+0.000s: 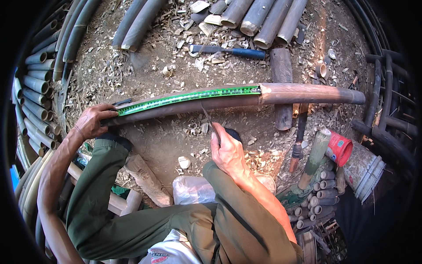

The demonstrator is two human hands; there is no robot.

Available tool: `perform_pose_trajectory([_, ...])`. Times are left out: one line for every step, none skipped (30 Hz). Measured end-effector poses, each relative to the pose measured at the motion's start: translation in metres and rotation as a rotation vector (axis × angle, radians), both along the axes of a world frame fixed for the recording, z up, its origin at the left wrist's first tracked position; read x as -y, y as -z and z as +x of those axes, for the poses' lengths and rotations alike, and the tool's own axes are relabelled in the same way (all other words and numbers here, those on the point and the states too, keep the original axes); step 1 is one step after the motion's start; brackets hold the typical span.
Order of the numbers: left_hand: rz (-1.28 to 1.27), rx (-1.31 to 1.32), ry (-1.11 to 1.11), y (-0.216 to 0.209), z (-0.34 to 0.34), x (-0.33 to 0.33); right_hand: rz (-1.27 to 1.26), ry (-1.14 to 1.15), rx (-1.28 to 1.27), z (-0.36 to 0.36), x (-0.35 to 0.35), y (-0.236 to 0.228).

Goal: The person measures bamboo poles using a tape measure and marks them with a small knife.

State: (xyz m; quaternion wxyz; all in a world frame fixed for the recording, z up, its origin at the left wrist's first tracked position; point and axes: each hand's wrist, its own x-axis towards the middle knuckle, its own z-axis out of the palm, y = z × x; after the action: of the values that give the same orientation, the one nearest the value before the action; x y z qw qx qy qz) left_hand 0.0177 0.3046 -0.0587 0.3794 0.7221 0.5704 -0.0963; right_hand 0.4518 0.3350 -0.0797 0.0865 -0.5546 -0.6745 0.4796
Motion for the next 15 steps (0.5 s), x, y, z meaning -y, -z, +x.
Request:
perform_pose_trajectory([-0.005, -0.007, 0.003, -0.002, 0.001, -0.001, -0.033, -0.019, 0.029, 0.003, 0.001, -0.005])
perform_pose_trajectory([-0.011, -0.015, 0.004, -0.004, 0.002, -0.001, -0.067, -0.039, 0.057, 0.007, 0.003, -0.009])
perform_pose_trajectory([-0.022, -0.02, 0.005, -0.008, 0.002, -0.002, -0.066, -0.067, 0.086, 0.014, 0.012, -0.011])
perform_pose_trajectory([-0.018, -0.009, -0.012, -0.005, -0.003, 0.003, -0.05, -0.111, 0.131, 0.017, 0.022, -0.009])
perform_pose_trajectory([-0.016, 0.0, -0.032, -0.002, -0.009, 0.009, -0.035, -0.158, 0.175, 0.019, 0.026, -0.008])
perform_pose_trajectory([0.011, 0.032, -0.025, 0.0, -0.008, 0.008, 0.064, -0.139, 0.111, 0.022, 0.025, -0.01])
perform_pose_trajectory([-0.035, 0.023, -0.004, -0.003, -0.007, -0.001, 0.08, -0.177, 0.093, 0.014, 0.015, -0.015])
perform_pose_trajectory([-0.043, 0.003, 0.022, -0.002, -0.004, 0.002, 0.033, -0.222, 0.017, 0.011, 0.016, -0.015])
perform_pose_trajectory([-0.073, -0.017, 0.007, -0.01, -0.002, -0.002, 0.02, -0.265, -0.064, 0.002, 0.009, -0.017])
perform_pose_trajectory([-0.086, -0.03, 0.007, -0.004, -0.001, -0.003, 0.004, -0.307, -0.126, -0.011, 0.006, -0.015])
perform_pose_trajectory([-0.078, -0.054, 0.021, -0.002, 0.0, -0.002, -0.017, -0.353, -0.186, -0.025, 0.003, -0.014])
perform_pose_trajectory([-0.069, -0.049, 0.022, -0.001, -0.001, -0.003, -0.032, -0.38, -0.23, -0.045, 0.001, -0.013])
perform_pose_trajectory([-0.059, -0.04, 0.027, 0.0, 0.0, -0.005, -0.048, -0.403, -0.268, -0.063, 0.0, -0.012])
perform_pose_trajectory([-0.05, -0.04, 0.031, 0.004, -0.001, -0.004, -0.09, -0.434, -0.247, -0.079, -0.001, -0.011])
perform_pose_trajectory([-0.037, -0.039, 0.03, 0.004, -0.002, -0.001, -0.093, -0.441, -0.25, -0.095, 0.002, -0.009])
